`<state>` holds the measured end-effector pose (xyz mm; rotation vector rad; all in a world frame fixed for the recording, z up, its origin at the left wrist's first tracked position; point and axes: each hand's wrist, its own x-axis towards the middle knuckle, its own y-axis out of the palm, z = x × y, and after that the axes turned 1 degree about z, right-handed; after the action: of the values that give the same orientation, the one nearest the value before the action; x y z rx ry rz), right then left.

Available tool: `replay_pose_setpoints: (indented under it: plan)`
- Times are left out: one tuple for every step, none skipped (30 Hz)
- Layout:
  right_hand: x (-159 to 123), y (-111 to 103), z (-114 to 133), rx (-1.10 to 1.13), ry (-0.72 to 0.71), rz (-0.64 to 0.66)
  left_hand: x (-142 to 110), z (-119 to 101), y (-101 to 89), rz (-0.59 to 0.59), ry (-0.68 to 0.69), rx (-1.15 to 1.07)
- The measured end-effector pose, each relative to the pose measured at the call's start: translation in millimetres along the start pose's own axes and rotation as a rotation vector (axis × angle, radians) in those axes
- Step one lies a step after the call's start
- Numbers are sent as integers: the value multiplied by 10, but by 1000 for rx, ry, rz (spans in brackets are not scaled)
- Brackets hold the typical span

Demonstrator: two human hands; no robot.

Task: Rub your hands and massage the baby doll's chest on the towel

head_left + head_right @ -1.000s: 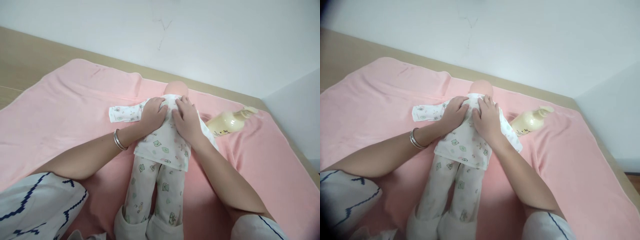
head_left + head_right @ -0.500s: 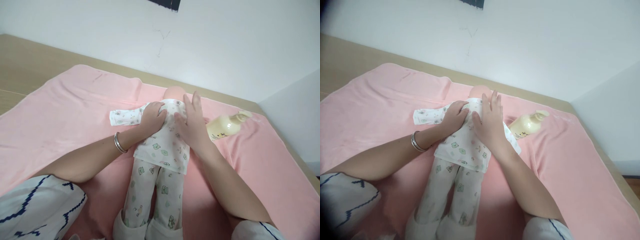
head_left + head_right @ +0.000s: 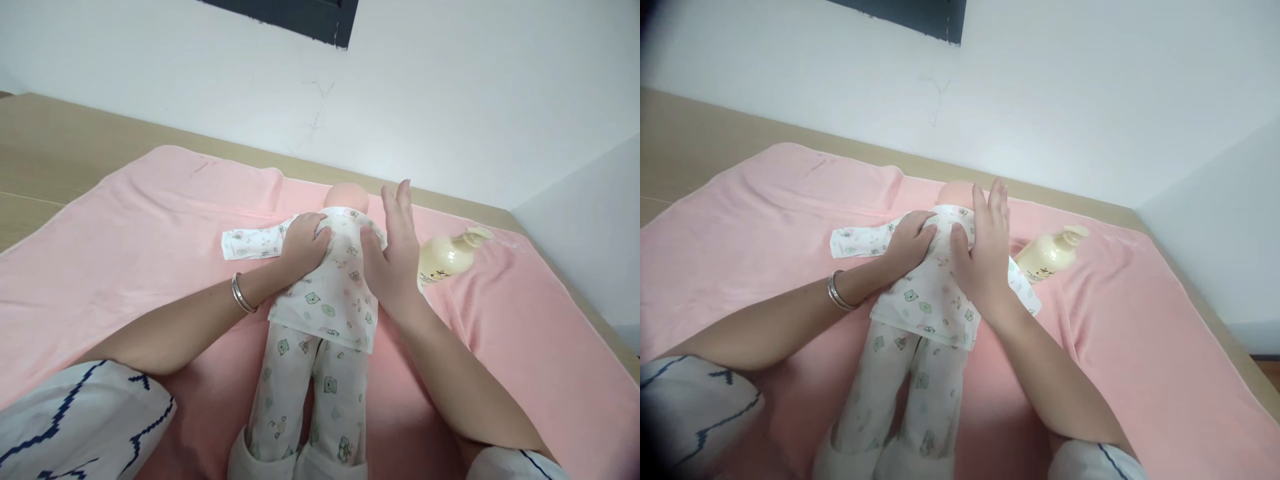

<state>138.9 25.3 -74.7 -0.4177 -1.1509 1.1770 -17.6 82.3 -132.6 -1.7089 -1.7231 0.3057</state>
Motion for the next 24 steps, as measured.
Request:
replay_pose_setpoints:
  plan:
    - [-16, 43, 9, -11, -9, 19, -1, 1, -1, -4, 4, -6]
    - [-26, 100, 15, -26, -16, 74, -2, 7, -2, -10, 10, -13]
    - [-29, 160, 18, -41, -25, 146, -3, 16, -5, -18, 18, -22]
    - [-25, 207, 19, -52, -36, 218, -6, 27, -9, -25, 22, -32]
    - [-15, 228, 19, -58, -48, 275, -10, 37, -16, -33, 17, -43]
    - [0, 216, 19, -56, -52, 304, -16, 42, -26, -42, 2, -55]
    - [19, 166, 20, -46, -50, 302, -25, 36, -39, -55, -23, -67]
    - [38, 80, 23, -31, -42, 276, -38, 15, -55, -70, -43, -77]
    - [58, -35, 27, -14, -33, 236, -54, -26, -74, -90, -48, -85]
    - [76, -171, 28, -3, -23, 180, -73, -91, -92, -109, -33, -92]
    - [93, -318, 23, -2, -13, 111, -94, -181, -109, -114, -1, -102]
    - [110, -466, 9, -10, -5, 40, -115, -295, -122, -98, 39, -122]
    - [129, -606, -19, -23, 2, -24, -131, -430, -130, -57, 72, -152]
    - [150, -734, -63, -40, 13, -79, -139, -580, -130, 22, 77, -204]
    - [174, -844, -125, -57, 26, -126, -135, -740, -121, 119, 48, -279]
    - [202, -935, -204, -72, 39, -167, -117, -901, -103, 215, -9, -375]
    - [234, -1007, -296, -86, 51, -201, -85, -1058, -76, 320, -69, -495]
    - [268, -1062, -397, -98, 64, -236, -39, -1206, -42, 390, -141, -636]
    - [304, -1101, -499, -107, 77, -272, 17, -1341, -2, 476, -226, -774]
    - [338, -1128, -595, -114, 92, -300, 78, -1462, 41, 550, -297, -902]
    - [369, -1146, -678, -115, 109, -318, 141, -1568, 86, 604, -358, -1021]
    - [395, -1155, -743, -111, 130, -324, 199, -1660, 129, 644, -428, -1119]
    - [416, -1158, -788, -103, 153, -317, 250, -1741, 170, 668, -492, -1203]
    - [430, -1155, -813, -92, 176, -301, 292, -1811, 205, 679, -552, -1276]
